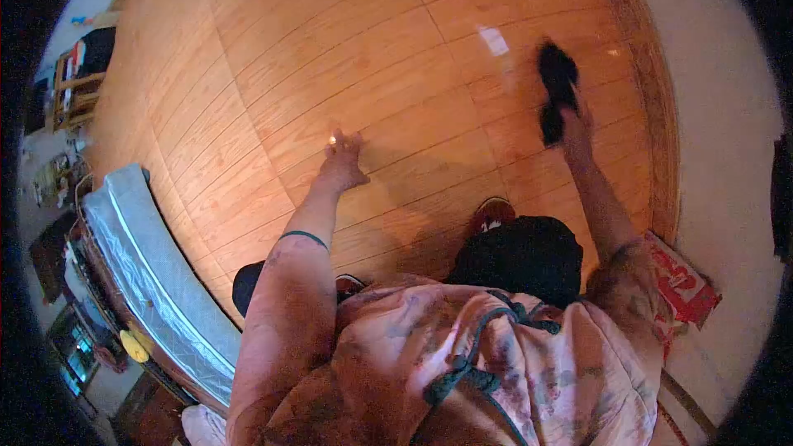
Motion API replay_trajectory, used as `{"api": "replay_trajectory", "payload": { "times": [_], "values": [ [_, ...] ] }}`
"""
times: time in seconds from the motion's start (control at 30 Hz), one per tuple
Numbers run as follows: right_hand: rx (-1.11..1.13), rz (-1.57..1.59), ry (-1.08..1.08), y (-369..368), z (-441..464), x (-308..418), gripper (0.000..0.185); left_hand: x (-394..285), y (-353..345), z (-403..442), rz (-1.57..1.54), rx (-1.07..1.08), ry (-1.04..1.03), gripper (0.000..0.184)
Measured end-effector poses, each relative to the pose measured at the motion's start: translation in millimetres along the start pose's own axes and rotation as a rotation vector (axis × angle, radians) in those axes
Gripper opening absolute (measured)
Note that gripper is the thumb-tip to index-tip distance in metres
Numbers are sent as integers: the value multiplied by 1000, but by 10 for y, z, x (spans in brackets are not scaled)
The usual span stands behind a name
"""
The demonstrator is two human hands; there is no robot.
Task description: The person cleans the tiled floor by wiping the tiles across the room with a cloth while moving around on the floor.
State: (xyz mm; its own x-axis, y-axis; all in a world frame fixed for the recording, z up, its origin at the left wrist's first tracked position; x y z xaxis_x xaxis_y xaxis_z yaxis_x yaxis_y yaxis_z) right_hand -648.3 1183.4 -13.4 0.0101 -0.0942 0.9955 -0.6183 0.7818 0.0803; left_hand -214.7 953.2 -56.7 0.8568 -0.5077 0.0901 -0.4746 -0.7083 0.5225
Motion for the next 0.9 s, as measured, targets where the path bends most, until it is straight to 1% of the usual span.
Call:
{"api": "replay_trajectory", "payload": {
  "times": [0.03,0.07,0.13,0.2,0.23,0.27,0.3,0.47,0.57,0.63,0.7,0.77,0.83,0.87,0.9],
  "values": [
    [7,-148,-90,351,-319,-91,47,43,-43,69,-13,-24,-4,111],
    [-10,-547,78,714,-650,-75,46,89,-147,170,-25,-44,-9,111],
    [50,-1066,261,1504,-1547,-806,58,104,-138,172,-43,-49,-3,112],
    [16,-1327,-141,1851,-2171,-1414,66,55,-43,36,-56,-11,20,113],
    [38,-1453,-213,1763,-2328,-1811,67,68,-74,103,-20,-26,11,114],
    [60,-1472,-197,1442,-2301,-1820,67,83,-147,182,16,-35,1,114],
    [91,-1469,-145,1124,-2254,-1792,67,90,-235,232,53,-42,-12,115],
    [239,-1312,190,-751,-1632,-887,71,102,-196,192,-6,-32,-9,116],
    [321,-1074,231,-1739,-1157,-426,73,14,-14,-11,-11,-21,-3,117],
    [366,-975,343,-2377,-787,-594,83,5,25,-47,-29,-7,11,117],
    [455,-814,315,-3052,-475,-395,81,61,-1,1,-74,0,46,114],
    [481,-741,452,-3673,-199,-293,73,67,25,-43,-61,11,70,114],
    [524,-521,554,-4221,209,-360,61,63,69,-62,-59,0,77,114],
    [531,-333,402,-4318,493,-430,56,72,70,-66,-63,-9,72,114],
    [537,-151,247,-4353,707,-336,52,74,47,-72,-72,-15,65,114]
  ]
}}
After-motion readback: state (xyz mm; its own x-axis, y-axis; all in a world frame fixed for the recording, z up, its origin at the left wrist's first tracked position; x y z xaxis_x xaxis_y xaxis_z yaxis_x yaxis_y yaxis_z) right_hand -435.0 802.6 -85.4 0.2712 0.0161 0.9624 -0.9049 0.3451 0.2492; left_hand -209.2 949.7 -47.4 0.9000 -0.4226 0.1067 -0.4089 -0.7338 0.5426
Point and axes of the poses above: each hand's wrist, its own z-axis towards the middle knuckle, its own y-axis out of the back of the hand, x = y × z, the point moved 9 cm from there along z, towards the middle knuckle, and after that the axes turned 13 degrees about y, right-handed, at the moved point
